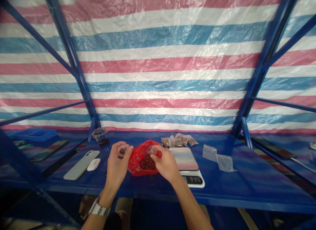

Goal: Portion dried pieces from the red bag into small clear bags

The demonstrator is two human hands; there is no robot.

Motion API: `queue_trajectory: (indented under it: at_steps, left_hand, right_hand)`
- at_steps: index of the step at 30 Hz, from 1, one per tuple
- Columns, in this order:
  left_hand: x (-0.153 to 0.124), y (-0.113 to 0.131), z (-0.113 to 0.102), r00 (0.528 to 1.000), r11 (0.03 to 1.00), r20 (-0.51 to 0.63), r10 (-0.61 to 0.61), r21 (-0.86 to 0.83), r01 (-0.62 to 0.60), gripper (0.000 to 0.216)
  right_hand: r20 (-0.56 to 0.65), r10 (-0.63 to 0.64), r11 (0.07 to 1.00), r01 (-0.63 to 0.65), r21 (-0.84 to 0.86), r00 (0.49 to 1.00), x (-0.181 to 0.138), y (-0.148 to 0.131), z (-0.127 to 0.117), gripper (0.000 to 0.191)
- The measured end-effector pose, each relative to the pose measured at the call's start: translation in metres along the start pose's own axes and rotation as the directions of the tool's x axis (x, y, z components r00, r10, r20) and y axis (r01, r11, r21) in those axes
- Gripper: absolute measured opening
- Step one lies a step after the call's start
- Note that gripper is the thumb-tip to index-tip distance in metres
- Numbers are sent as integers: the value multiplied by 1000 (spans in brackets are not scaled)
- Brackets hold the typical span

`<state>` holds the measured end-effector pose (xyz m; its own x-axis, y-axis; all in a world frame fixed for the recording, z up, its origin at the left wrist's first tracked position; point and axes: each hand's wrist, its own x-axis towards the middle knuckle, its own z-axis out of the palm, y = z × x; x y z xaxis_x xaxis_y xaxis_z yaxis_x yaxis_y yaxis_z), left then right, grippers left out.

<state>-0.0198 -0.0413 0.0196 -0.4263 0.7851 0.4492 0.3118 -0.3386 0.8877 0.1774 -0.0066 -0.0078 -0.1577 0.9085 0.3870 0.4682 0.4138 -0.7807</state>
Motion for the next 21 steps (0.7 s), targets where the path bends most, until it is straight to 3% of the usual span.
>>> queue_trajectory:
  at_steps: [3, 7, 13, 21]
  left_hand:
    - [-6, 2, 3, 997, 990, 65, -30, 138, 20, 34]
    - [-12, -2, 10, 967, 971, 247, -68, 240, 7, 29]
    - [-19, -3, 21, 915, 972, 402, -18, 222, -79, 25]
    - [-24, -5, 28, 905, 971, 417, -84, 236, -18, 26]
  right_hand:
    - [-64, -38, 993, 45, 105, 997, -1, -13, -3, 34]
    - [-70, -126, 981, 135, 139, 989, -4, -27, -5, 34]
    - [30, -315, 945, 317, -75, 948, -11, -33, -5, 40]
    - [70, -489, 829, 488, -273, 869, -13, -27, -4, 56]
